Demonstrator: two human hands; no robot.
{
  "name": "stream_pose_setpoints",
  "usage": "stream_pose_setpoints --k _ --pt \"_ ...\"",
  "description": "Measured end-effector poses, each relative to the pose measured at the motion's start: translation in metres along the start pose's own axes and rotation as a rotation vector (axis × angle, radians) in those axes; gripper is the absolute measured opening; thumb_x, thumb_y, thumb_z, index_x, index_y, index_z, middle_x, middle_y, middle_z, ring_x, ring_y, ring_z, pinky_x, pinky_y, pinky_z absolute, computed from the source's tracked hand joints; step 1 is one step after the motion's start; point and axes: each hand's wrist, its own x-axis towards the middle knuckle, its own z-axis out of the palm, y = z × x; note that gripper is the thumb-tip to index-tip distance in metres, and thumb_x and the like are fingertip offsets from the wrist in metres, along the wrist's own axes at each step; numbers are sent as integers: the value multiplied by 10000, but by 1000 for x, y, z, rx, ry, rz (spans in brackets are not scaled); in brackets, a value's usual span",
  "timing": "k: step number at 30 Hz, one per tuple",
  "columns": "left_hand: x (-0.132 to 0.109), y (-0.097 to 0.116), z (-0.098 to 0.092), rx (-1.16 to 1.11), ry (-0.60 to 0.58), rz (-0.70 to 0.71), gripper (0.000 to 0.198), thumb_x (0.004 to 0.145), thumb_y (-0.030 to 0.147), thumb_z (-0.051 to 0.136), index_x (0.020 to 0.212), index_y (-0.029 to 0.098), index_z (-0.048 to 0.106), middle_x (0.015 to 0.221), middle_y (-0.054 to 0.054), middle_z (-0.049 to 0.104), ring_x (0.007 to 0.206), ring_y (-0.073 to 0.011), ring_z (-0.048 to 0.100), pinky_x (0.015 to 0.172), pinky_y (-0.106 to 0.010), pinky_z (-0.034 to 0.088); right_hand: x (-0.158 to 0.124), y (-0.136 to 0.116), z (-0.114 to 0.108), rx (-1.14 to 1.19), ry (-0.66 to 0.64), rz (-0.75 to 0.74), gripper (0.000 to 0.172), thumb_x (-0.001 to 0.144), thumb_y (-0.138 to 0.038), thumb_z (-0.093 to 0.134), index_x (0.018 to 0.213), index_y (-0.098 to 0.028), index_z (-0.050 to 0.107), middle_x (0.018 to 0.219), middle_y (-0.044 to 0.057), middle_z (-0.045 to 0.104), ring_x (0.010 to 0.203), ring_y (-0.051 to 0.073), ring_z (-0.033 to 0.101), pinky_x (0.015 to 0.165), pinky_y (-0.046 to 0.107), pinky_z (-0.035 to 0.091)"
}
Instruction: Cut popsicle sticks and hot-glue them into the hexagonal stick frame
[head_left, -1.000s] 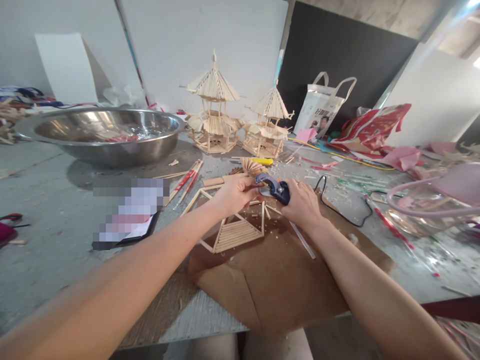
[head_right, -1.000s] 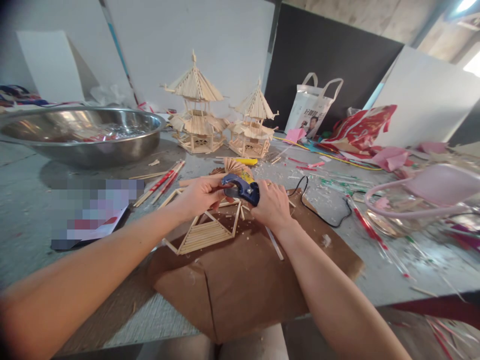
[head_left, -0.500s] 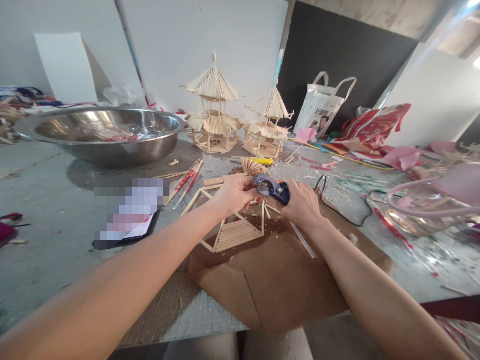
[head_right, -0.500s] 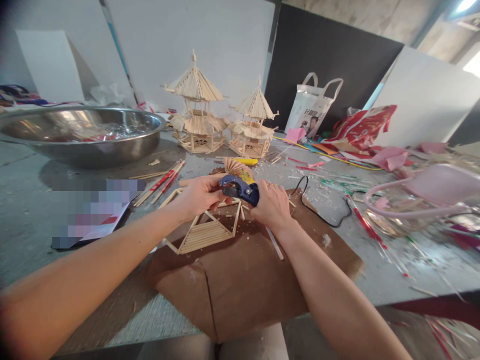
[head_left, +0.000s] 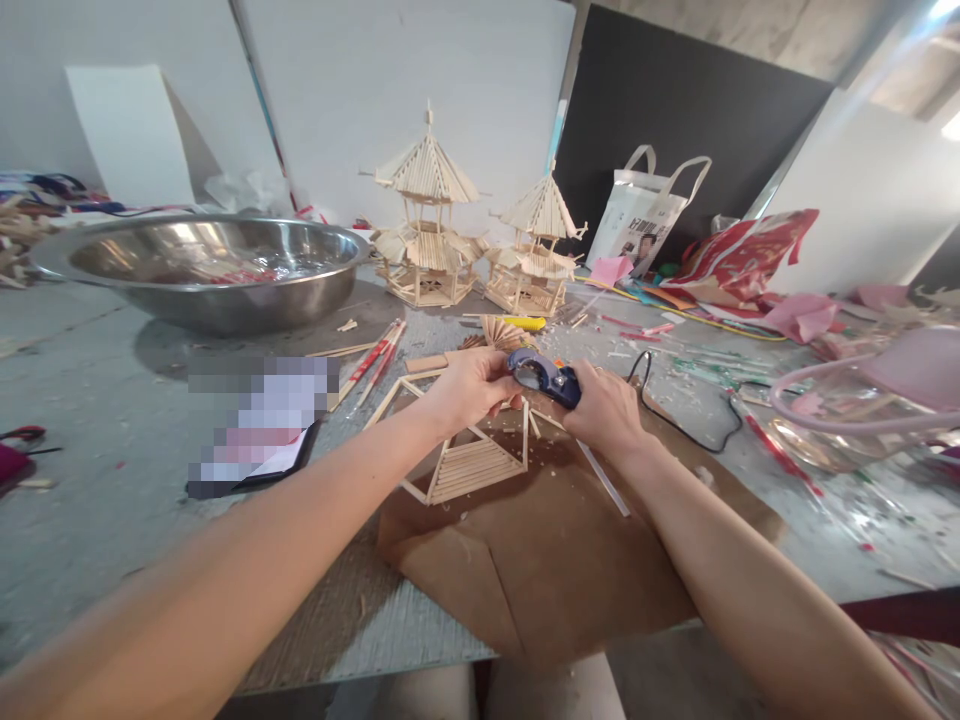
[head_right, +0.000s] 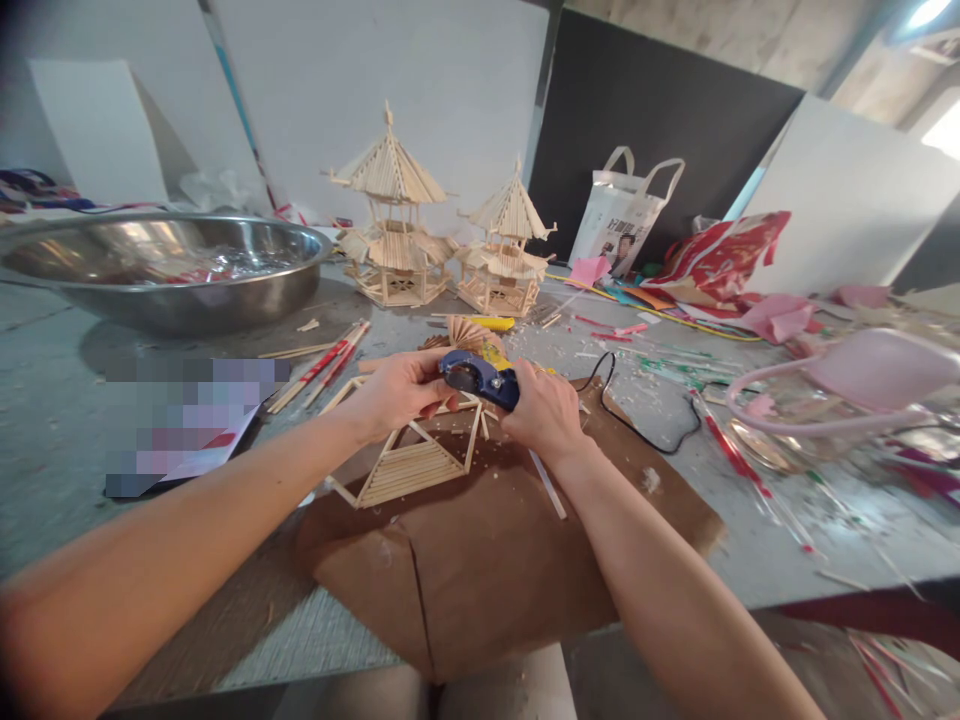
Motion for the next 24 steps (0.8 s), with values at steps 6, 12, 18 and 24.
stream_pose_setpoints --k 6,12,18,24 --pt "3 -7 0 -51 1 -6 179 689 280 550 767 119 550 543 21 525 411 -39 393 399 -166 318 -1 -3 -1 30 -15 39 316 676 -420 463 900 -202 502 805 59 618 727 229 564 598 288 333" --pt "4 -9 0 -27 8 8 137 697 266 535 690 130 530 559 13 548 400 -35 391 387 -160 304 1 0 7 87 42 -28 383 654 -371 500 988 -186 479 879 79 597 809 231 538 697 303 352" --pt "4 -7 0 40 0 21 154 703 242 527 796 125 564 560 10 556 389 -40 390 380 -163 312 -1 -2 6 94 7 -40 410 651 -355 503 1020 -181 465 871 84 595 790 223 535 673 298 359" --pt "1 -3 1 22 11 28 132 693 226 533 765 128 583 543 16 549 375 -37 384 372 -162 306 -1 -2 5 100 1 -29 415 657 -373 501 1023 -181 467 888 85 596 799 226 539 674 298 357"
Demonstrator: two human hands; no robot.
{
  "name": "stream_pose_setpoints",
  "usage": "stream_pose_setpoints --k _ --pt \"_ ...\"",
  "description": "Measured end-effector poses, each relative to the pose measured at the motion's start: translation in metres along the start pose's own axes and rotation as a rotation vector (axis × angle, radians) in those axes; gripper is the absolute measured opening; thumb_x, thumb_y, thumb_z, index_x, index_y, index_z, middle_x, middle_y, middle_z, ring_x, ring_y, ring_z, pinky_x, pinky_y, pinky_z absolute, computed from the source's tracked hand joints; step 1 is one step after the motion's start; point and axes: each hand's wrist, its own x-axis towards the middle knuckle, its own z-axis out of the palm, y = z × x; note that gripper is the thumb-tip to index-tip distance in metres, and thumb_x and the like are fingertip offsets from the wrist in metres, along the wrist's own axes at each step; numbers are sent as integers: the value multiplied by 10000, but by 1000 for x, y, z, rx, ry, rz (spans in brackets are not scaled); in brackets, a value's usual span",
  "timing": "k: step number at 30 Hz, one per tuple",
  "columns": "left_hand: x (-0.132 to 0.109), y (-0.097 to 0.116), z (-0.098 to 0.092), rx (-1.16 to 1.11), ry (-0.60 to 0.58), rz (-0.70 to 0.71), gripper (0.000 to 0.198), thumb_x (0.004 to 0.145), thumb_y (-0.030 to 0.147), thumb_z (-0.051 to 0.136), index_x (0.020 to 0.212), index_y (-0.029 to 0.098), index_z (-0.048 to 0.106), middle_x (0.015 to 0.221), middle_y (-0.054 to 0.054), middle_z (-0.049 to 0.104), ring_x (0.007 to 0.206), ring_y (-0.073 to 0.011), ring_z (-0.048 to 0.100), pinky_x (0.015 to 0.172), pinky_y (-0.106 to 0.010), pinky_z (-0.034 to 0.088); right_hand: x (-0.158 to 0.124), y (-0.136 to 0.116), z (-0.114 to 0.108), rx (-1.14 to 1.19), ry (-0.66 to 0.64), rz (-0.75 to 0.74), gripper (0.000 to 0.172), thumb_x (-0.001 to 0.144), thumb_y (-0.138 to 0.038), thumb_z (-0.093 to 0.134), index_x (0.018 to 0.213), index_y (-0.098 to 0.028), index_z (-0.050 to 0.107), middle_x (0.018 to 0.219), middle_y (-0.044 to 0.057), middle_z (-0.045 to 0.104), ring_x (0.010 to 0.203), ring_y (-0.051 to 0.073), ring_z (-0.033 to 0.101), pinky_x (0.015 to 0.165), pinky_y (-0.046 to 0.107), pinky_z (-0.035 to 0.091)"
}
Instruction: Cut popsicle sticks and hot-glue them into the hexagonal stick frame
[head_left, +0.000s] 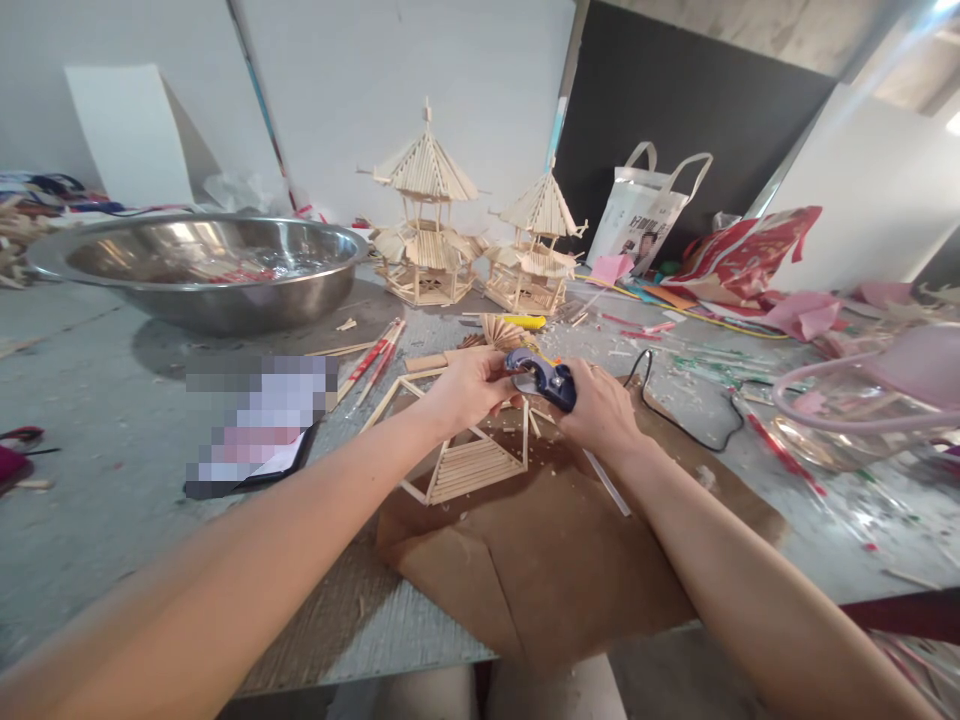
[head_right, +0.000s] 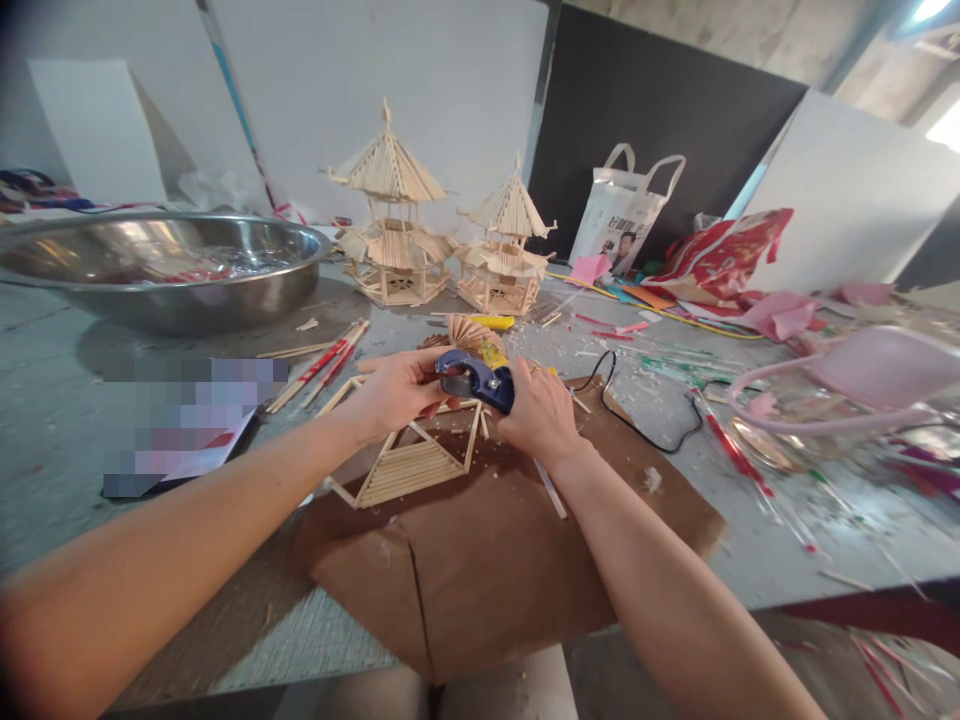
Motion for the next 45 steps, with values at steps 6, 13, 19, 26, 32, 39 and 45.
stream_pose_setpoints --k 6,13,19,26,32,39,45 --pt "-1 3 0 13 -1 -7 147 693 189 518 804 125 589 523 24 531 376 -33 370 369 -154 288 0 -1 -2 -10 -12 -5 402 649 -343 502 1014 -181 464 887 84 598 788 224 542 657 291 355" --pt "0 0 0 14 -1 -10 184 688 205 525 836 116 588 511 26 524 374 -35 358 362 -158 257 0 -2 -3 -37 -45 19 351 652 -334 489 971 -188 472 868 80 599 767 218 542 613 281 343" --pt "-1 4 1 -7 -14 -31 198 691 203 520 857 113 580 523 28 524 371 -31 354 360 -156 271 -1 -3 -5 -56 -40 39 373 667 -370 484 993 -188 467 863 80 601 763 219 548 602 281 342" --pt "-2 2 2 -23 -1 -20 167 696 231 528 815 121 572 525 26 527 365 -29 367 363 -157 282 -2 -6 -6 -106 -53 79 382 686 -417 471 1002 -202 471 887 79 606 768 226 560 590 285 343" --pt "-2 3 3 -60 6 -21 164 696 252 540 796 127 577 518 24 523 367 -31 372 370 -162 281 -3 -8 -10 -94 -72 95 377 698 -430 461 993 -197 486 897 82 616 770 234 572 588 291 354" --pt "-1 0 1 -78 -25 -34 243 693 315 558 838 121 578 528 19 525 375 -37 372 362 -169 270 -2 -7 -9 -97 -92 87 351 708 -425 444 968 -196 498 874 82 622 750 228 578 585 294 359" --pt "-2 2 2 -121 -22 -59 204 699 273 550 830 116 563 517 23 518 369 -35 375 367 -167 280 -1 -6 -6 -112 -72 83 342 699 -430 449 944 -198 503 832 70 636 710 228 588 559 287 352"
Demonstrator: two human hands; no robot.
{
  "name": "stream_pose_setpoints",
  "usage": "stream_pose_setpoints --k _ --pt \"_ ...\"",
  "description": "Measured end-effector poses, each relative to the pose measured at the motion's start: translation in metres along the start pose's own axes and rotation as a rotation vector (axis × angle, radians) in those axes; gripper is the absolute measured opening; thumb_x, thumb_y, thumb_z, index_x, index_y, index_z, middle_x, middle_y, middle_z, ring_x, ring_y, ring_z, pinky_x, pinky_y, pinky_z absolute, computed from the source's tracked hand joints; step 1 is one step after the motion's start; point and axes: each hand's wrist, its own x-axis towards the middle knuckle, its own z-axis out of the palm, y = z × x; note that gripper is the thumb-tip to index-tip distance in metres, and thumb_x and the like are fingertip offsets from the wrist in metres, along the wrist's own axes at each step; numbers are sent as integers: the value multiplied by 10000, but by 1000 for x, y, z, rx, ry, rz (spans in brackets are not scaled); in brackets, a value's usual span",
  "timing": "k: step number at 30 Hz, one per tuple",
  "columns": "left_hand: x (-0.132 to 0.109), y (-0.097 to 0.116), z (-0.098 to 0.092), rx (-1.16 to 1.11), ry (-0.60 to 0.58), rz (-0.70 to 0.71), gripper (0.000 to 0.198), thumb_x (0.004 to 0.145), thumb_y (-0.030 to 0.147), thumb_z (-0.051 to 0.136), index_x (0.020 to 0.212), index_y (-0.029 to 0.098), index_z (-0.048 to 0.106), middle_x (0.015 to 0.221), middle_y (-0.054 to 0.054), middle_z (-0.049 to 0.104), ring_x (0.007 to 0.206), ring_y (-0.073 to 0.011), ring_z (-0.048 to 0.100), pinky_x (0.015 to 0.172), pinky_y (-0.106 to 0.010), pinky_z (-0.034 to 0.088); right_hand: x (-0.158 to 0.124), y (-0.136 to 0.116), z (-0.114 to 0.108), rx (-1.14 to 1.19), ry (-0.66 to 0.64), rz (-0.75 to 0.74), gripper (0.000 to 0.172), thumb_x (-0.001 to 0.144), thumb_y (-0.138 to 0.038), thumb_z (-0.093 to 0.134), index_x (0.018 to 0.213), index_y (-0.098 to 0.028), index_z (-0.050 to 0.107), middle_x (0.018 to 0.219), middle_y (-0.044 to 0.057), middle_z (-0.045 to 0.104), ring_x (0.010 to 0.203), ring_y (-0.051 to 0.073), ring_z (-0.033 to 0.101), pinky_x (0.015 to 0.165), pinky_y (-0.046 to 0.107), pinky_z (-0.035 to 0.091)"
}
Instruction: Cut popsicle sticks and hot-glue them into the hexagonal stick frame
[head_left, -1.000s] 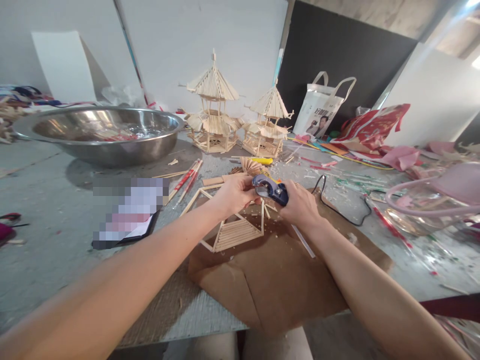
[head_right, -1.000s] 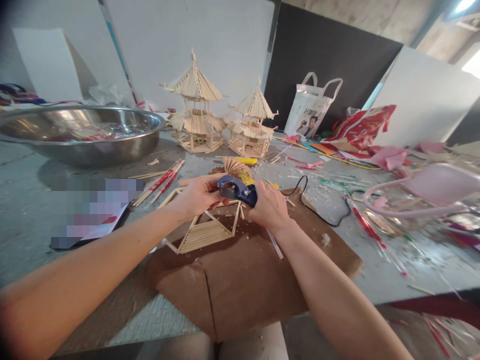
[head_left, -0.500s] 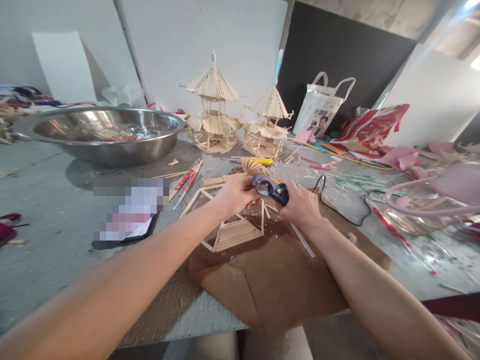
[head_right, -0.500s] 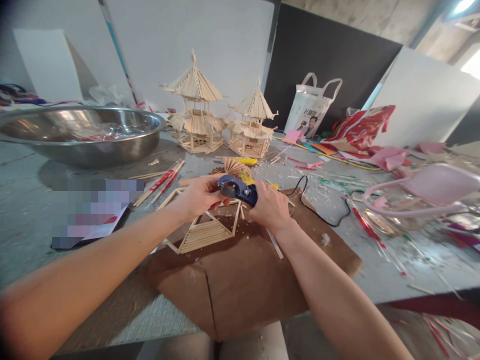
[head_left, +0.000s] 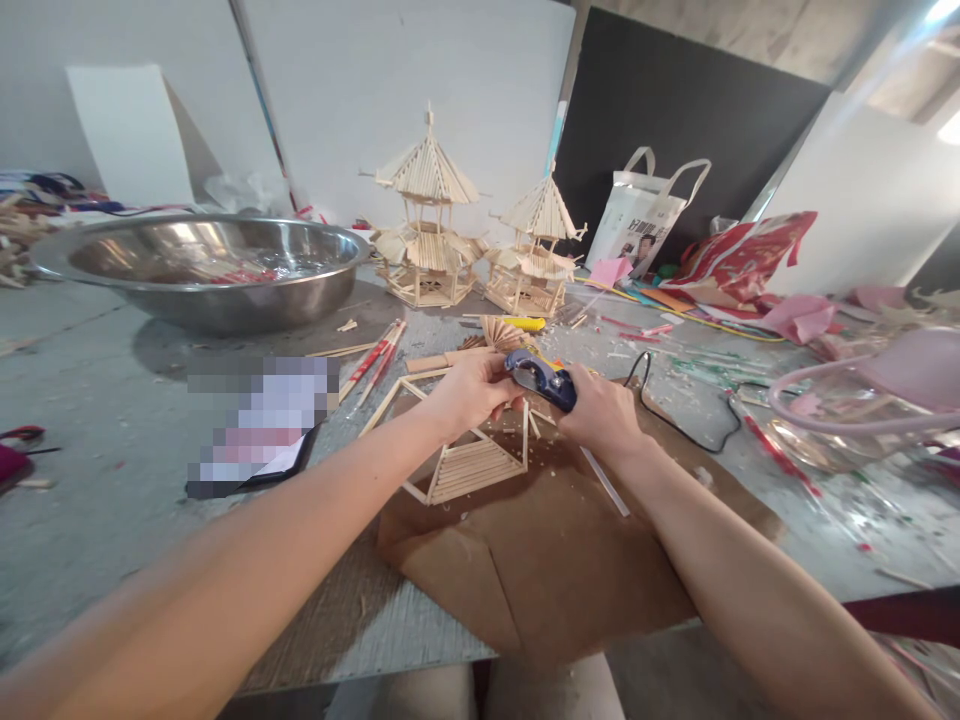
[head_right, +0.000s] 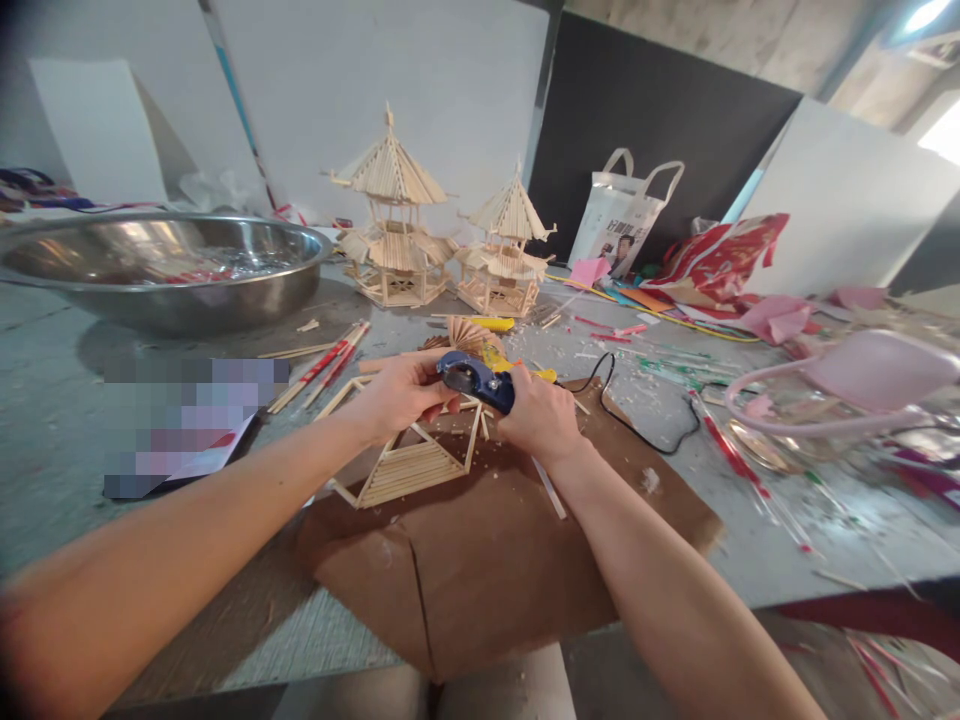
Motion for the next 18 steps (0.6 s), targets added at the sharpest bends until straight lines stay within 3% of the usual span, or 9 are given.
stream_pose_setpoints --k 14,18 --pt "1 -2 -1 -37 -6 -49 152 696 253 553 787 131 553 518 34 526 354 -32 382 358 -167 272 0 1 2 -13 -33 16 305 691 -394 461 918 -204 536 743 59 644 668 221 595 546 279 360" --pt "1 -4 -1 -32 -6 -74 102 692 237 550 702 138 534 517 34 534 354 -32 387 363 -172 280 1 0 3 29 -63 10 311 686 -370 466 947 -210 516 815 63 636 722 231 590 565 286 371"
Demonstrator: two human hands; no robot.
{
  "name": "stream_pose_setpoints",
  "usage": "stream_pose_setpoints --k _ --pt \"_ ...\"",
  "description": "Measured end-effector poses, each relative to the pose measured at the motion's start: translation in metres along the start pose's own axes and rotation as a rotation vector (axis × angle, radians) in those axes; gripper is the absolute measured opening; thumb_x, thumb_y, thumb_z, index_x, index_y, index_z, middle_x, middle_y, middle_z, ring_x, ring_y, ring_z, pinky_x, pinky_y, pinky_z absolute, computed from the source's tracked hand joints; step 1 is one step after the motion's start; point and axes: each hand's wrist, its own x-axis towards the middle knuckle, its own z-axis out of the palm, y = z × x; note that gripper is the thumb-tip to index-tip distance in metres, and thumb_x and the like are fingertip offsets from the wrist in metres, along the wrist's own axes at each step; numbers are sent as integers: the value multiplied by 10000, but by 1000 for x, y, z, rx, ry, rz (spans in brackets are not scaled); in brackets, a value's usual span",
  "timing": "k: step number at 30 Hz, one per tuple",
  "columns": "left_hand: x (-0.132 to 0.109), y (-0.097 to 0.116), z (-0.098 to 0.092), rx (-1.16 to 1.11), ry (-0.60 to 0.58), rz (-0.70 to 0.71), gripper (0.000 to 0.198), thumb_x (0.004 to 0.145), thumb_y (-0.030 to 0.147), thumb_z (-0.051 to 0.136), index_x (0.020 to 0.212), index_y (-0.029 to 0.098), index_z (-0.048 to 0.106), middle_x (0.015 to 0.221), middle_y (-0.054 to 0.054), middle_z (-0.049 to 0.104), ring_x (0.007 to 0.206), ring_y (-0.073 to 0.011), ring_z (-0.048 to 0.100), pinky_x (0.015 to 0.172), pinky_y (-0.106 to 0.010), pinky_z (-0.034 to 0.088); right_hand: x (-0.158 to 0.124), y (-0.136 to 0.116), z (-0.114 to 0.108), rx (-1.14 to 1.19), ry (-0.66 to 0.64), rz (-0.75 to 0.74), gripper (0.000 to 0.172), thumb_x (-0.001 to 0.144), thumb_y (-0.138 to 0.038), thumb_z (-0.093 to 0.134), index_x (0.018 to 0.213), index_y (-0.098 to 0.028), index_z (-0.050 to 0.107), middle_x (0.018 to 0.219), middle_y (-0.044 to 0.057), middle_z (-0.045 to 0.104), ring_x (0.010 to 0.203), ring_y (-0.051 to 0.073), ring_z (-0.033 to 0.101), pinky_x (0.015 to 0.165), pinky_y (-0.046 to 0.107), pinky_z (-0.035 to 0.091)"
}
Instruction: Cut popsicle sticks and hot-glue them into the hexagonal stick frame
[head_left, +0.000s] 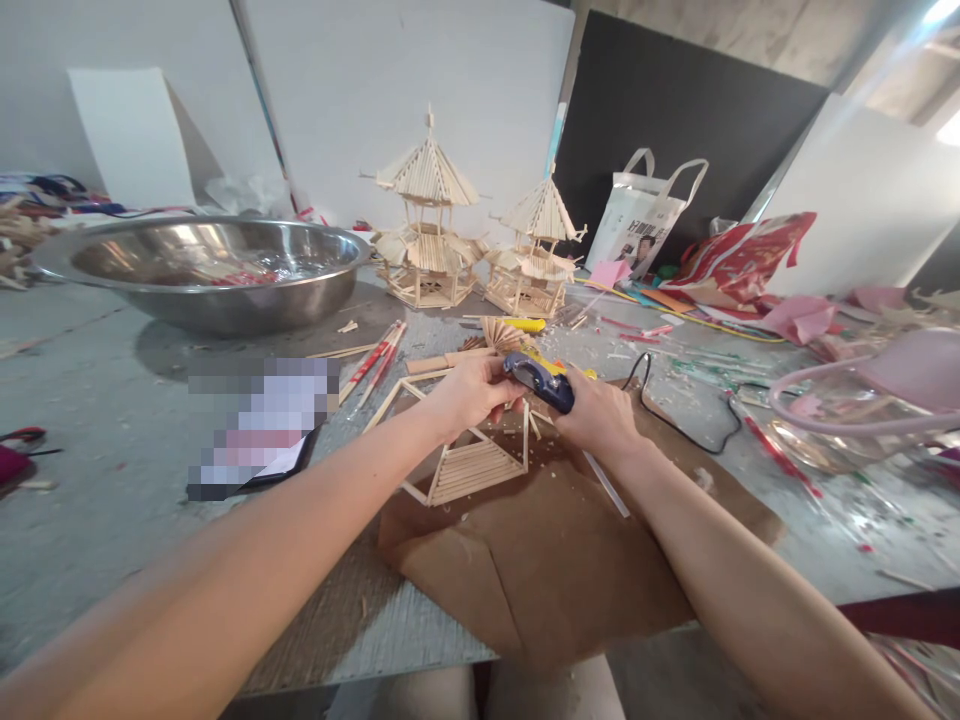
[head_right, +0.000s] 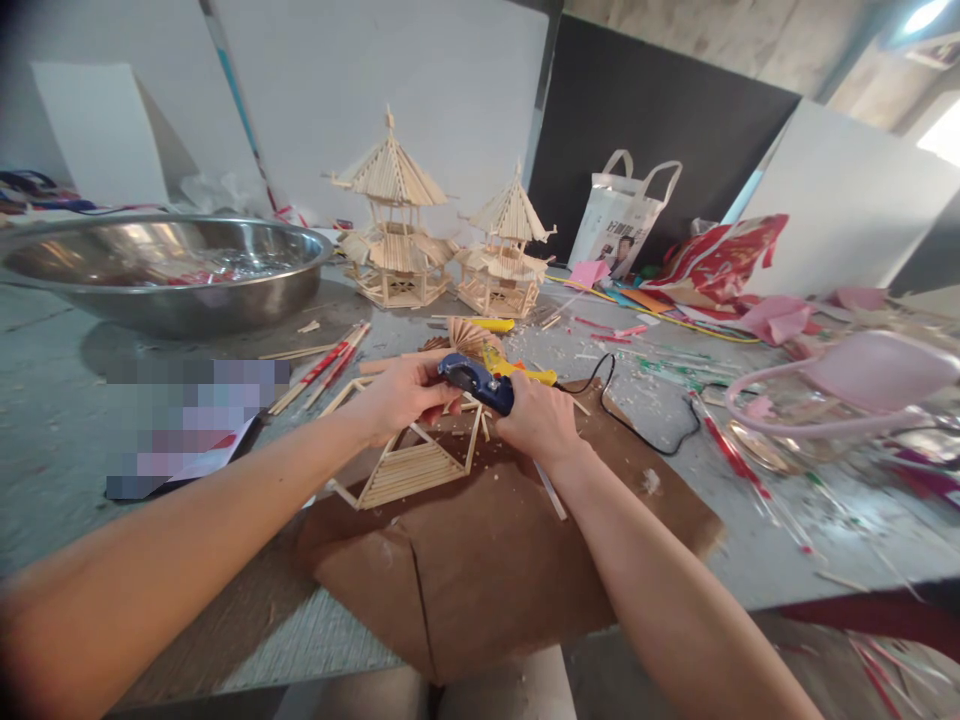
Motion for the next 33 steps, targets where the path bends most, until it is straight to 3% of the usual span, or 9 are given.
stream_pose_setpoints --k 6,9,13,16,21,33 --pt "1 -5 1 28 1 -10 157 697 284 554 670 136 509 565 6 574 374 -32 399 383 -179 297 7 12 4 118 96 59 398 684 -380 476 1037 -197 465 913 94 604 823 240 561 624 299 381" --pt "2 -7 1 34 88 34 197 677 322 580 704 130 540 539 23 531 420 -41 412 408 -179 310 9 20 5 181 162 86 353 693 -399 455 978 -193 484 840 77 611 768 225 565 626 296 383" --pt "3 -7 1 30 199 64 230 657 345 598 720 130 548 479 63 431 397 -32 360 388 -171 294 4 19 3 289 214 -20 254 707 -361 419 882 -199 506 724 33 609 650 182 562 602 268 385" --pt "2 -5 4 -20 179 65 207 663 323 592 697 136 511 481 60 447 389 -36 389 385 -174 329 -1 14 2 400 191 -126 241 704 -328 426 884 -189 507 735 29 614 612 155 559 591 245 390" --pt "0 1 8 -152 131 88 210 608 240 640 706 130 490 517 47 500 437 -56 473 451 -200 405 -4 9 3 513 161 -263 321 684 -322 473 969 -175 483 863 48 616 732 161 571 649 243 409" --pt "-3 0 10 -181 86 56 116 599 142 570 668 137 477 497 43 539 458 -64 510 485 -201 418 -6 10 1 388 124 -384 309 654 -291 487 927 -154 540 779 49 640 671 168 587 599 241 403"
